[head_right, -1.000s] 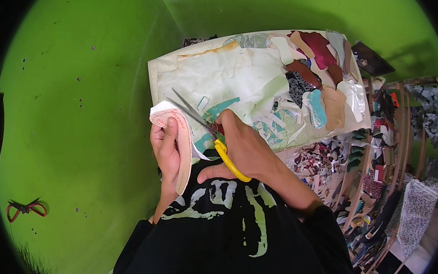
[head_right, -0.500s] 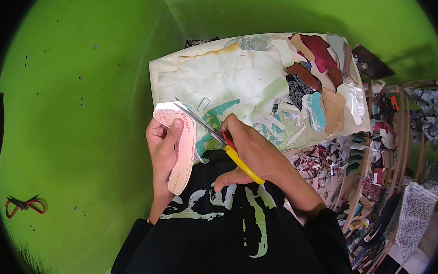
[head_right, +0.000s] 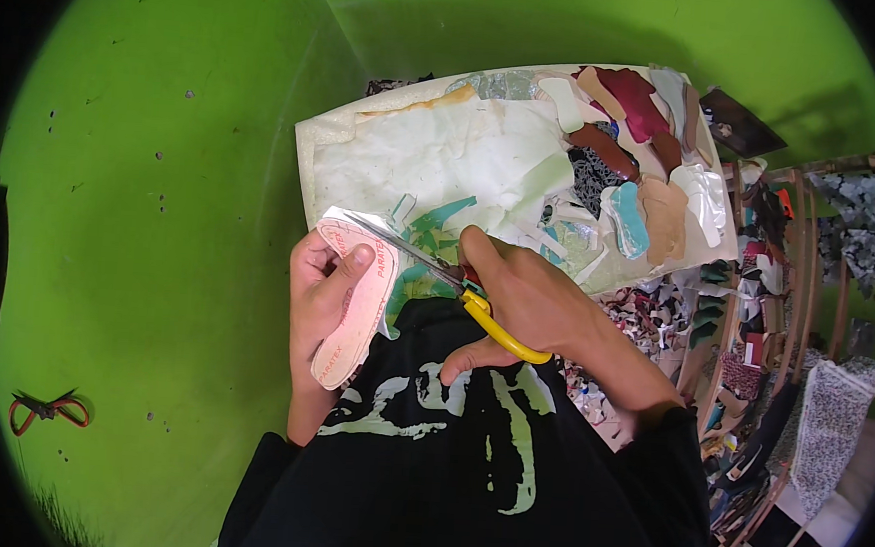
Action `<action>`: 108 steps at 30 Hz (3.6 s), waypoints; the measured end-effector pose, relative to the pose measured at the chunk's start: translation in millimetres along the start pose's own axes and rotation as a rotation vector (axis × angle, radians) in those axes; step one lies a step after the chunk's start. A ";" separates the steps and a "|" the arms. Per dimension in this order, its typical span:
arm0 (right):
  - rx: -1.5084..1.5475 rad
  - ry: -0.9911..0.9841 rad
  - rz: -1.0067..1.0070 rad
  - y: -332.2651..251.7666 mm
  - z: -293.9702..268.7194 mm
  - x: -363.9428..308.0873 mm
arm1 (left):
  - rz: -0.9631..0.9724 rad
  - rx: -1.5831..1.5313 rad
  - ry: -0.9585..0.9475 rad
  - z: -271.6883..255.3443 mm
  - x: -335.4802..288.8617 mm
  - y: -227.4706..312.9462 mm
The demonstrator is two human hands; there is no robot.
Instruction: Cutting out a pink foam shoe insole from a larger sheet of material using scissors.
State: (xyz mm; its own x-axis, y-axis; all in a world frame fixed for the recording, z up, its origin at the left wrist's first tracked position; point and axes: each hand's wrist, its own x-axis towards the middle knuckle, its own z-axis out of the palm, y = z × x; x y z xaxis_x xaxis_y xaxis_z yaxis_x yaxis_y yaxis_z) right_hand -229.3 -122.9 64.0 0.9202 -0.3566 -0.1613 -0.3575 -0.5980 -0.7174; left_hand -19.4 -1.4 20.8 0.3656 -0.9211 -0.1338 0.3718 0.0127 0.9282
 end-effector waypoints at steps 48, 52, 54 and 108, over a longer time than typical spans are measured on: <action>-0.243 0.022 -0.257 -10.2 -22.9 0.3 | 0.005 0.284 -0.240 -0.8 -10.9 0.2; -0.277 -0.087 -0.187 -11.6 -29.0 0.4 | 0.030 0.368 -0.256 -5.8 -9.0 -1.0; -0.298 -0.121 -0.174 -10.9 -30.6 -0.2 | 0.053 0.387 -0.257 -6.3 -9.3 0.0; -0.036 0.295 0.345 269.7 204.5 59.9 | -0.458 -0.745 0.241 -50.7 27.2 -193.5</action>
State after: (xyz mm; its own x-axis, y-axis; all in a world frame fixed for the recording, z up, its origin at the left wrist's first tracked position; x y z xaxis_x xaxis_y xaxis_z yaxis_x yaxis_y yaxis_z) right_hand -238.0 -158.8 -277.7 0.6634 -0.7254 -0.1836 -0.6457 -0.4310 -0.6303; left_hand -38.2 -9.2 -180.1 0.1841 -0.7926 -0.5813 0.9498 -0.0088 0.3127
